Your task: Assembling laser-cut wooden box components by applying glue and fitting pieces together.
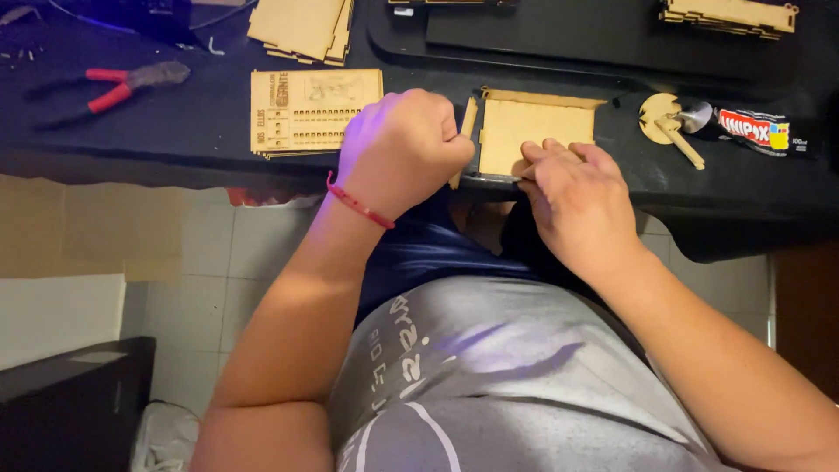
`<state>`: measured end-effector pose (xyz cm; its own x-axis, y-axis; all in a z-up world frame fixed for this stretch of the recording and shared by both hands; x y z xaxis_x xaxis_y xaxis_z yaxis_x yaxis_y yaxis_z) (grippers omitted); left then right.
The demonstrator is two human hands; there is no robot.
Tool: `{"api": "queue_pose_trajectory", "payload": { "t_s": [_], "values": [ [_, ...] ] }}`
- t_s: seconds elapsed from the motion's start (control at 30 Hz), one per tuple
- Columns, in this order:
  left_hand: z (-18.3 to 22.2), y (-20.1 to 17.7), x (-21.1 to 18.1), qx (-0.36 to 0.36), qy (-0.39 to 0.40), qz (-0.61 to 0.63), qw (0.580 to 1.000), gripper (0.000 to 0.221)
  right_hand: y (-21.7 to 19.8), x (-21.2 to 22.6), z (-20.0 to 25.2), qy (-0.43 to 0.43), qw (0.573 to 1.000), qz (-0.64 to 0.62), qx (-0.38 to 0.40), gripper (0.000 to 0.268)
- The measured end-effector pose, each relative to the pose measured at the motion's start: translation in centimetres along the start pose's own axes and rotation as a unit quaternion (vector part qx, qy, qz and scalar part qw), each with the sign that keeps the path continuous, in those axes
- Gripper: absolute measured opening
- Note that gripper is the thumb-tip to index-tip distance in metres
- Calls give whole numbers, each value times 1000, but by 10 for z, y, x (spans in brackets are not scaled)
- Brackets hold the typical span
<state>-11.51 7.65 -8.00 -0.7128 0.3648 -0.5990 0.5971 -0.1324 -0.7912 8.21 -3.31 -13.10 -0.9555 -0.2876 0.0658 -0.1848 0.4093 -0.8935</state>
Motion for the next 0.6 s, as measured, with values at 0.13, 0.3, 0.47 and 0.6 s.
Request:
{"api": "queue_pose_trajectory", "payload": {
  "t_s": [0.13, 0.3, 0.47, 0.6],
  "values": [
    [-4, 11, 4, -10, 15, -12, 1000, 27, 3, -1, 3, 4, 1000, 5, -3, 16],
    [-13, 3, -14, 102, -8, -83, 991, 20, -7, 2, -2, -7, 1000, -20, 6, 7],
    [-20, -2, -26, 212, -46, -109, 970, 12, -12, 5, -2, -10, 998, -52, 31, 9],
    [-27, 6, -24, 194, -36, -127, 972, 14, -12, 5, -2, -2, 998, -56, 38, 8]
  ]
}}
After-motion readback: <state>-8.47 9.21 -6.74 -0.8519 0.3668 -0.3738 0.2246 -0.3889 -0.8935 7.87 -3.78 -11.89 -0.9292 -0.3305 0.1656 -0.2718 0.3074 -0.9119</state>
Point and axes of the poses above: each hand's wrist, its own z-axis away from the middle knuckle, its own y-axis out of the palm, x = y × z, the point moved 2 cm from there along -z, towards the middle knuckle, and after that the axes turned 2 degrees about x, right-handed, at the moved point
